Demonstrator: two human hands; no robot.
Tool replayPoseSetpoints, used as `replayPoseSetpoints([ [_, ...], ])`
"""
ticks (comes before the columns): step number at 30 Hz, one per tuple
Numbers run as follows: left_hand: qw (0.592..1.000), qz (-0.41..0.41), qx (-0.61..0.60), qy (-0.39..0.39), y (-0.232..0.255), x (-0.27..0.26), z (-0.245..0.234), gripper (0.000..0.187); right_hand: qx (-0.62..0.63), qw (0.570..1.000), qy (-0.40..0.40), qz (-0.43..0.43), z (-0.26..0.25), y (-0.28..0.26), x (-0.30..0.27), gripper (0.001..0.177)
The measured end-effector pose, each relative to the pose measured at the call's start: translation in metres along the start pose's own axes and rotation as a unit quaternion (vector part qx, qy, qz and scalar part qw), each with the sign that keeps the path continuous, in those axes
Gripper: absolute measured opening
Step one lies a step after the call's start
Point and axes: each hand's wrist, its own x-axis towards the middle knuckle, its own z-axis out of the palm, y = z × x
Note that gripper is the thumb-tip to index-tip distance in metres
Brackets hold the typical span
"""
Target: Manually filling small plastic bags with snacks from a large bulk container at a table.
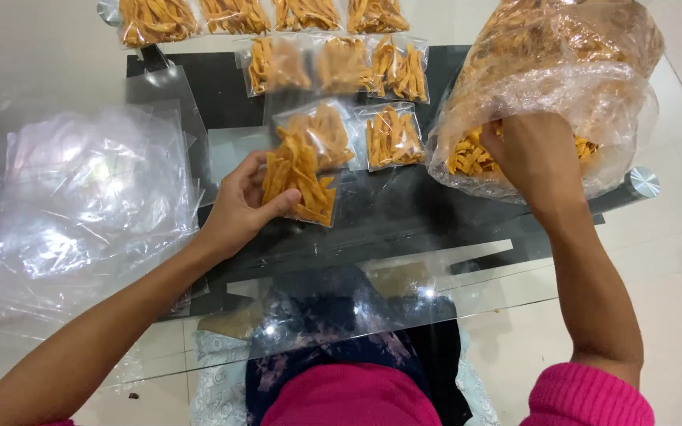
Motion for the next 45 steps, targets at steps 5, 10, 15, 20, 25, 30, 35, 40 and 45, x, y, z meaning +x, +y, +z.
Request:
replayPoseSetpoints([
  [5,0.998,-0.017,0.055,-0.039,0.004,-0.002,-0.002,0.042,0.215,0.972,0.0,-0.094,-0.095,-0.019,-0.028,0.022],
  [10,0.997,-0.004,0.057,-0.051,0.001,-0.004,-0.002,0.041,0.286,0.93,0.138,-0.187,-0.135,-0.029,-0.022,0.017],
  [15,0.994,0.015,0.084,-0.063,0.003,-0.005,-0.002,0.039,0.311,0.876,0.228,-0.288,-0.144,-0.056,0.019,0.016],
  [20,0.993,0.04,0.081,-0.071,-0.002,-0.005,-0.004,0.044,0.313,0.863,0.079,-0.388,-0.159,-0.068,0.046,0.022],
  [25,0.996,0.029,0.062,-0.062,-0.001,-0.003,-0.005,0.054,0.34,0.881,-0.086,-0.316,-0.17,-0.06,0.055,0.028],
  [30,0.993,-0.005,-0.108,0.051,-0.014,0.0,-0.008,0.072,0.377,0.85,-0.12,-0.349,-0.169,-0.056,0.057,0.021],
  [35,0.984,0.019,-0.162,0.077,-0.028,0.005,-0.014,0.042,0.387,0.86,-0.037,-0.33,-0.155,-0.06,0.045,0.013],
  [40,0.987,0.038,-0.154,0.026,-0.025,0.003,-0.013,0.035,0.406,0.87,0.016,-0.279,-0.144,-0.071,0.031,0.008],
  [45,0.987,-0.027,-0.154,0.026,-0.011,0.002,-0.008,0.076,0.414,0.855,-0.013,-0.312,-0.121,-0.066,0.031,0.011],
])
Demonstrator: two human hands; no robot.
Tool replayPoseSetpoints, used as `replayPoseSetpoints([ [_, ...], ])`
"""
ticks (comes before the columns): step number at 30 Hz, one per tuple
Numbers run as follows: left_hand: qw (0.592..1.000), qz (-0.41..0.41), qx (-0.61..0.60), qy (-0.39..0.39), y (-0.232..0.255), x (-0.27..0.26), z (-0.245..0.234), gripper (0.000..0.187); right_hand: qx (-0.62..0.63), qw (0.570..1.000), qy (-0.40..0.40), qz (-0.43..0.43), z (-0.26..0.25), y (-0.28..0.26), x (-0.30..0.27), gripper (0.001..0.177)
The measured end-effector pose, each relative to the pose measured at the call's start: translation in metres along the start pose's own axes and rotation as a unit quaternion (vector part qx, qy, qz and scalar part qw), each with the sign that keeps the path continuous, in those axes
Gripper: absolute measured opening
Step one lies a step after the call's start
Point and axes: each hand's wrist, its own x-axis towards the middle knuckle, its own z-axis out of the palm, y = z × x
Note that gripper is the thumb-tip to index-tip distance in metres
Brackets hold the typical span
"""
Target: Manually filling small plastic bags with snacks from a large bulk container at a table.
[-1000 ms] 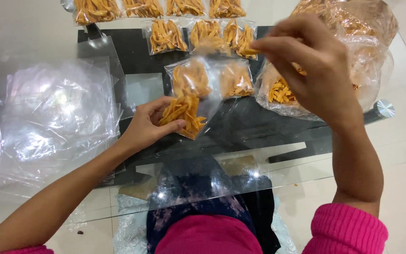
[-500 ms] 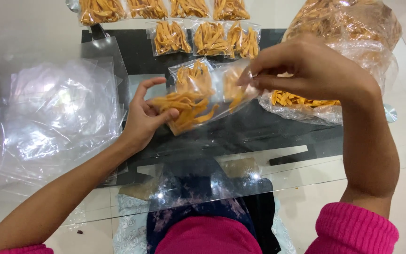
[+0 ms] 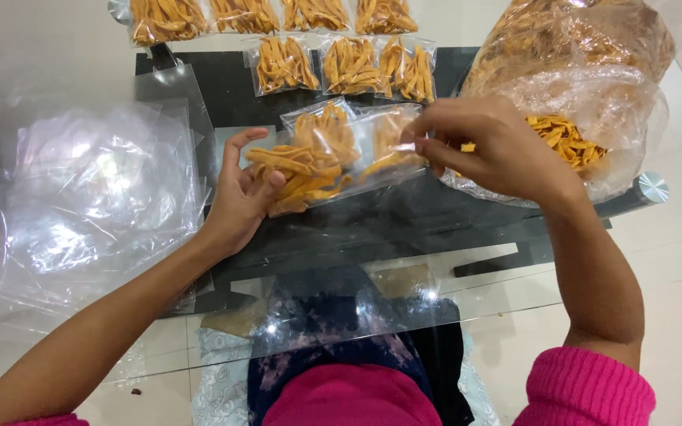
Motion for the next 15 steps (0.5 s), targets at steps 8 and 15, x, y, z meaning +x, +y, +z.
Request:
replayPoseSetpoints([
  [8,0.993,0.061,0.084,-0.051,0.005,-0.003,0.003,0.074,0.192,0.978,0.063,0.056,0.018,0.005,-0.007,0.02],
  [15,0.987,0.022,0.121,-0.105,0.005,-0.003,0.006,0.079,0.349,0.928,-0.069,0.112,0.047,0.017,-0.007,0.041],
])
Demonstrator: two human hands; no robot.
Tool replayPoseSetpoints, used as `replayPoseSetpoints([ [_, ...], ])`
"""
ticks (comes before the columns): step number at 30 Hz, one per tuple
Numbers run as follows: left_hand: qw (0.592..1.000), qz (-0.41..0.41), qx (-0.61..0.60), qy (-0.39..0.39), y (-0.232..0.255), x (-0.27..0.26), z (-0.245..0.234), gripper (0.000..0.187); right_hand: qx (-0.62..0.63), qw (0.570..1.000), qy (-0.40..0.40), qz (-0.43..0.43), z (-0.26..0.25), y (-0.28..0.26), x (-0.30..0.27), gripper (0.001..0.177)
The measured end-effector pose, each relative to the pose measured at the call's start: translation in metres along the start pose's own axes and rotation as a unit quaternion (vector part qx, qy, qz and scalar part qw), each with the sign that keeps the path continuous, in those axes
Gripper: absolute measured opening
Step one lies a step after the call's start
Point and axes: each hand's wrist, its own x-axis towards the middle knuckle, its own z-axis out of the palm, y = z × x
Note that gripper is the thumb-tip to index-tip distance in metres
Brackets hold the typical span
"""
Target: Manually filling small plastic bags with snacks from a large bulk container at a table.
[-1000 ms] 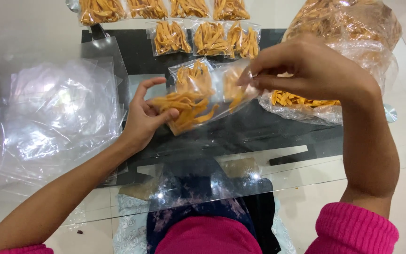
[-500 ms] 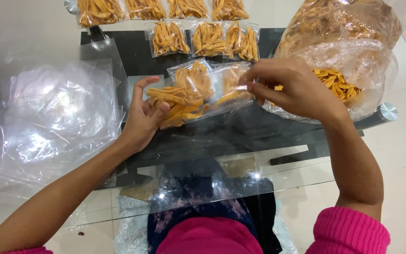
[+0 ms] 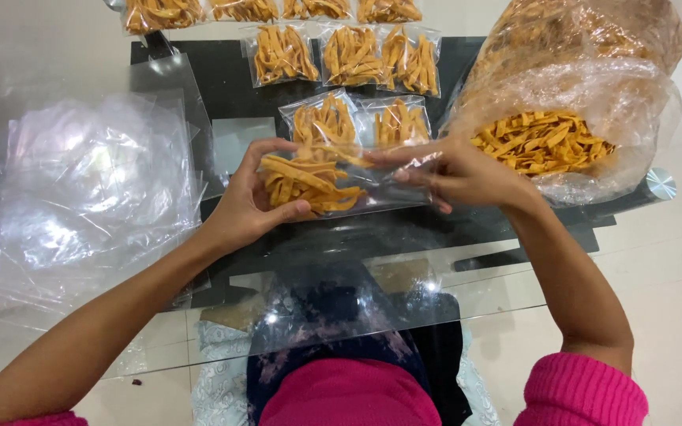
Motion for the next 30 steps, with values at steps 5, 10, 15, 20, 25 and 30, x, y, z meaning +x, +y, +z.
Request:
replayPoseSetpoints([
  [5,1.0,-0.01,0.005,-0.007,-0.004,-0.001,-0.005,0.078,-0.014,0.999,-0.037,0.006,0.006,0.038,-0.002,0.048],
  [10,1.0,-0.017,-0.001,0.003,0.0,0.0,-0.005,0.076,0.009,0.999,-0.05,-0.009,0.012,0.019,0.002,0.054],
  [15,0.996,-0.029,-0.069,0.04,-0.003,0.002,-0.006,0.077,0.057,0.995,-0.012,-0.084,0.015,0.027,0.003,0.051],
  [20,0.966,-0.026,-0.223,0.131,0.008,0.003,-0.009,0.07,0.058,0.987,0.085,-0.127,0.003,0.028,0.0,0.049],
  [25,0.964,-0.027,-0.232,0.124,-0.004,0.003,-0.012,0.072,0.009,0.978,0.131,-0.16,0.018,0.034,0.015,0.049],
  [30,0.973,-0.044,-0.21,0.084,-0.012,0.002,-0.015,0.079,-0.211,0.897,0.247,-0.3,-0.007,-0.011,0.035,0.011],
])
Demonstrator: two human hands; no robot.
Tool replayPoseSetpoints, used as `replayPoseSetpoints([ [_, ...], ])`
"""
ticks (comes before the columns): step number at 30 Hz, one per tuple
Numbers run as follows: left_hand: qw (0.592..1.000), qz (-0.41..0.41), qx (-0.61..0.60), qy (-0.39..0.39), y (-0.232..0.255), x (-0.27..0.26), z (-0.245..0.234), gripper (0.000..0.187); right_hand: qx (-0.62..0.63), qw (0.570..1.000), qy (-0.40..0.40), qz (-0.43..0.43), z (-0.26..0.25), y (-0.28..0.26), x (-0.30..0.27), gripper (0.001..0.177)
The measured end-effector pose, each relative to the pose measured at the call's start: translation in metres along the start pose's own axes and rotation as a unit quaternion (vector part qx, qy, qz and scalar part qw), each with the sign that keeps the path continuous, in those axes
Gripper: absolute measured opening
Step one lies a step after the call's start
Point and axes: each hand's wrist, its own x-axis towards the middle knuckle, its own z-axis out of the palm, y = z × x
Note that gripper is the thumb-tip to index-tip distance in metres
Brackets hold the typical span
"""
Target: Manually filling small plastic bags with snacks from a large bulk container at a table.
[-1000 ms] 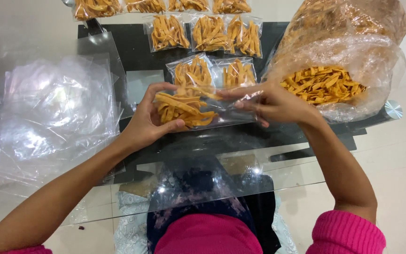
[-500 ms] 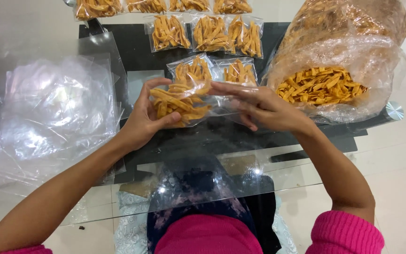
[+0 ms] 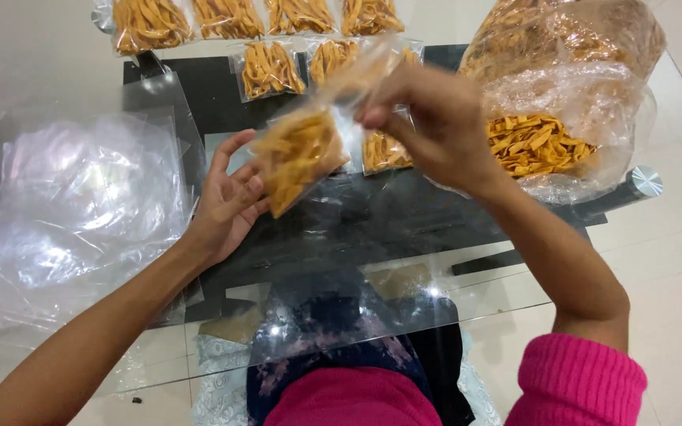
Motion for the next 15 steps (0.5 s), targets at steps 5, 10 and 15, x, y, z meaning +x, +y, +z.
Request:
replayPoseSetpoints([
  [5,0.995,0.079,0.061,-0.015,0.001,0.0,0.006,0.063,-0.07,0.982,-0.146,-0.096,-0.011,-0.03,0.037,0.013],
  [10,0.969,0.129,0.198,-0.068,0.001,-0.007,0.011,0.066,-0.028,0.978,-0.157,-0.131,0.0,-0.04,0.034,0.018],
  [15,0.932,0.103,0.333,-0.095,0.009,-0.013,0.023,0.062,0.071,0.978,-0.133,-0.143,0.009,-0.035,0.025,0.02],
])
